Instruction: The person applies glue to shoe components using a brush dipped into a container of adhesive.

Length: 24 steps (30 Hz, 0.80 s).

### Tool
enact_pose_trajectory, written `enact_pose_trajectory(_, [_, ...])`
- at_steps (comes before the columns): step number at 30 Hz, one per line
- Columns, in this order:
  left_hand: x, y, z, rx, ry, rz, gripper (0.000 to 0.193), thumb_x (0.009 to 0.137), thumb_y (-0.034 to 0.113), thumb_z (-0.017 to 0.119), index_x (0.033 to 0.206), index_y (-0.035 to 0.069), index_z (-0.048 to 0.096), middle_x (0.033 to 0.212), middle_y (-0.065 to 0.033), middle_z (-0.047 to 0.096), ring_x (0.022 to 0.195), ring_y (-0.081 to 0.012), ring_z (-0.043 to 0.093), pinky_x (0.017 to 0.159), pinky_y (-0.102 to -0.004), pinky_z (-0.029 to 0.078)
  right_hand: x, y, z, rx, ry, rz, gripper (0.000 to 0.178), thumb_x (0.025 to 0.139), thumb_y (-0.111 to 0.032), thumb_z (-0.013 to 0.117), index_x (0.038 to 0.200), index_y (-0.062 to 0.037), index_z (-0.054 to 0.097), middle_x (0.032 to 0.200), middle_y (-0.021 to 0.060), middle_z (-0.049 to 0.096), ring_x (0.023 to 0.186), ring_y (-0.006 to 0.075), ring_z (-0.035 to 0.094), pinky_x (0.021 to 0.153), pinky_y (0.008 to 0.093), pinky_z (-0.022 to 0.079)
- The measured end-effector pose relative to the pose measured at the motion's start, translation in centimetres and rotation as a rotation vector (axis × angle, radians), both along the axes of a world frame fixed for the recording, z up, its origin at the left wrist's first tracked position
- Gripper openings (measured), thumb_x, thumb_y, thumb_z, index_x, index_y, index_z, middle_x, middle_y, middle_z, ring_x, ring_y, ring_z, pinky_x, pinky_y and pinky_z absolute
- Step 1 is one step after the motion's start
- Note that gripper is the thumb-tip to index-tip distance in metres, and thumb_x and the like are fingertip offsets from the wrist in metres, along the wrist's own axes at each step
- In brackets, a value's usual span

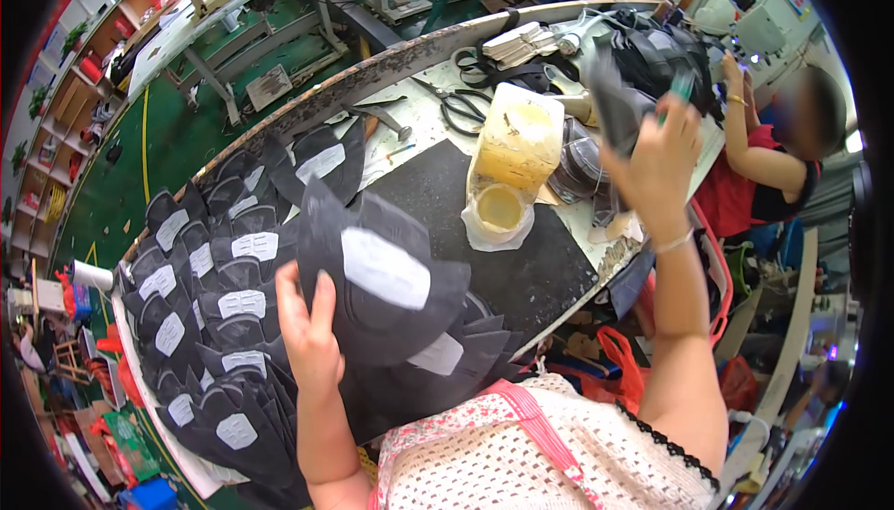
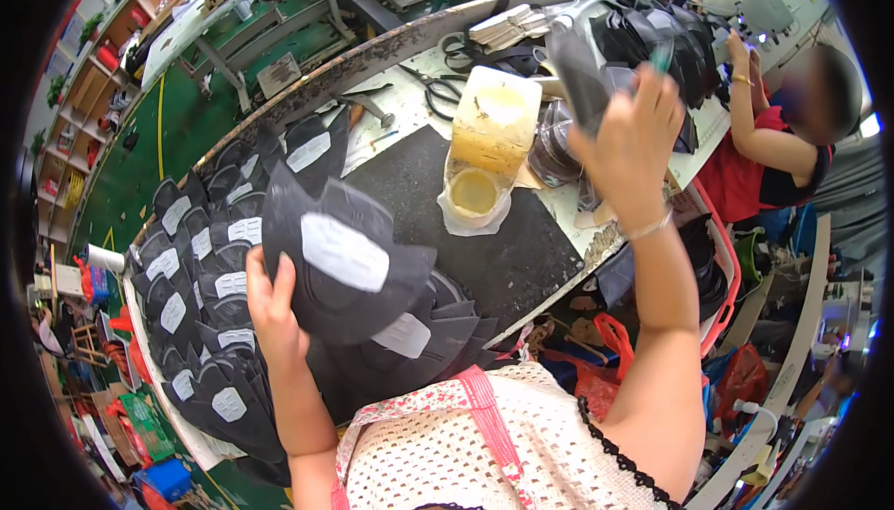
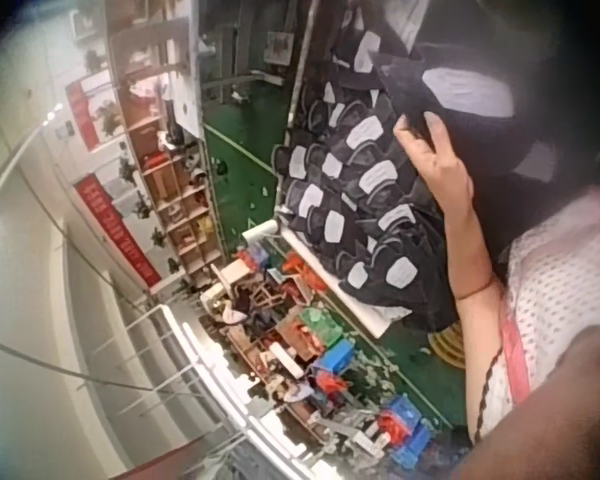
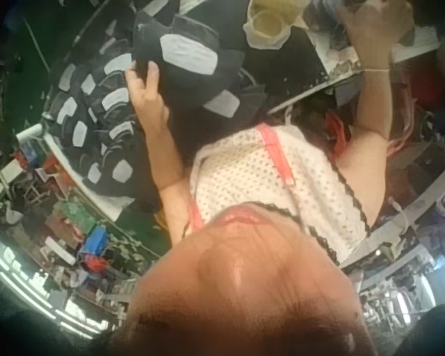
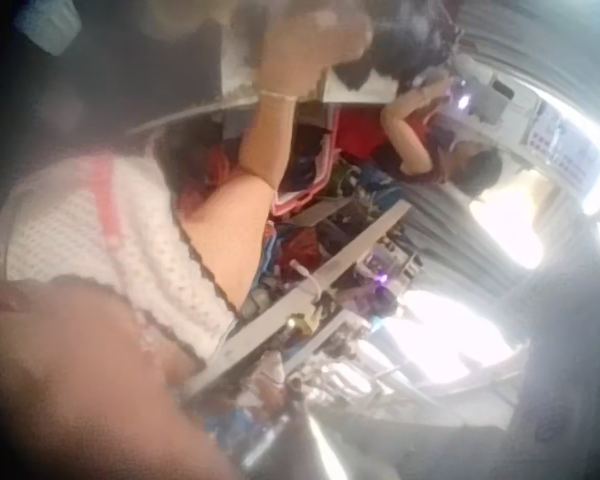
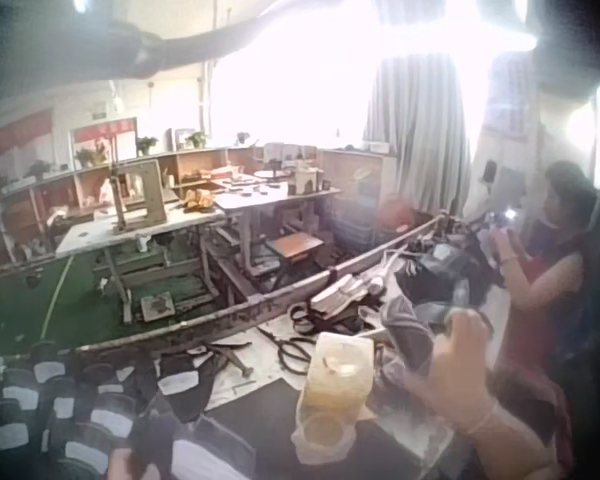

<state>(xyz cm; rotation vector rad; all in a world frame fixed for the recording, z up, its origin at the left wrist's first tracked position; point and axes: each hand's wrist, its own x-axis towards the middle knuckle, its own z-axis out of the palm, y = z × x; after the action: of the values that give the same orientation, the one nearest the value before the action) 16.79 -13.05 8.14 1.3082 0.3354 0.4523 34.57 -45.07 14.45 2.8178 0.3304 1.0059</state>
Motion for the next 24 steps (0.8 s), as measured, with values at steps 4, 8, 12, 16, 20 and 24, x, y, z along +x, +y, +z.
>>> enact_pose_trajectory(4, [7.5,-0.7,2.5,-0.212,-0.080,0.002,0.028,0.096,0.014,0.057,0.119,0.000,0.050,0.117,-0.0092,0.058,0.106,-0.0166,0.055,0.094,-0.0320,0.044,-4.8,-2.3,-9.9,0.091,0.315,-0.090,0.061,0.060,-0.032,0.086,0.099,0.0064,0.060,0.124,0.0165,0.040,0.119,0.0353,0.037,0.098,0.0468,0.033])
enact_pose_trajectory(8, [17.4,0.4,-2.7,-0.336,-0.238,0.041,0.038,0.097,0.015,0.057,0.126,-0.002,0.040,0.122,-0.0138,0.054,0.105,-0.0201,0.056,0.094,-0.0335,0.044,-6.1,-0.2,-10.9,0.147,0.248,0.003,0.067,0.062,-0.020,0.087,0.113,0.0076,0.055,0.130,0.0212,0.037,0.124,0.0393,0.035,0.103,0.0486,0.029])
enact_pose_trajectory(12, [20.1,0.4,-6.2,0.070,0.337,0.120,0.058,0.091,0.016,0.064,0.134,0.000,0.029,0.123,-0.0171,0.054,0.096,-0.0223,0.060,0.085,-0.0327,0.049,-6.0,1.7,-6.7,0.424,0.135,0.386,0.068,0.068,-0.004,0.083,0.127,0.0009,0.049,0.130,0.0228,0.042,0.124,0.0418,0.040,0.106,0.0446,0.033])
enact_pose_trajectory(16, [11.6,-2.5,-3.8,0.461,0.049,-0.043,0.048,0.089,0.014,0.066,0.128,0.001,0.042,0.127,-0.0181,0.053,0.115,-0.0244,0.056,0.093,-0.0357,0.047,-4.5,2.7,-6.1,0.749,0.193,0.751,0.031,0.082,0.004,0.069,0.110,0.0001,0.057,0.086,0.0133,0.066,0.078,0.0259,0.067,0.071,0.0288,0.053])
enact_pose_trajectory(20, [-1.4,-2.9,-1.9,1.054,0.113,0.089,0.056,0.083,0.013,0.072,0.130,0.000,0.045,0.130,-0.0182,0.050,0.116,-0.0308,0.053,0.094,-0.0390,0.045,-2.1,4.4,-8.8,0.679,0.563,0.656,0.008,0.086,-0.003,0.065,0.091,0.0015,0.059,0.075,0.0183,0.061,0.068,0.0333,0.062,0.058,0.0376,0.047])
enact_pose_trajectory(24, [-8.9,-4.1,-4.2,1.112,0.462,0.148,0.074,0.077,0.024,0.079,0.134,-0.004,0.041,0.130,-0.0230,0.043,0.122,-0.0390,0.042,0.103,-0.0458,0.034,-2.5,5.2,-9.8,0.698,0.548,0.655,0.008,0.085,-0.004,0.067,0.086,0.0028,0.062,0.068,0.0174,0.062,0.057,0.0275,0.062,0.054,0.0347,0.045])
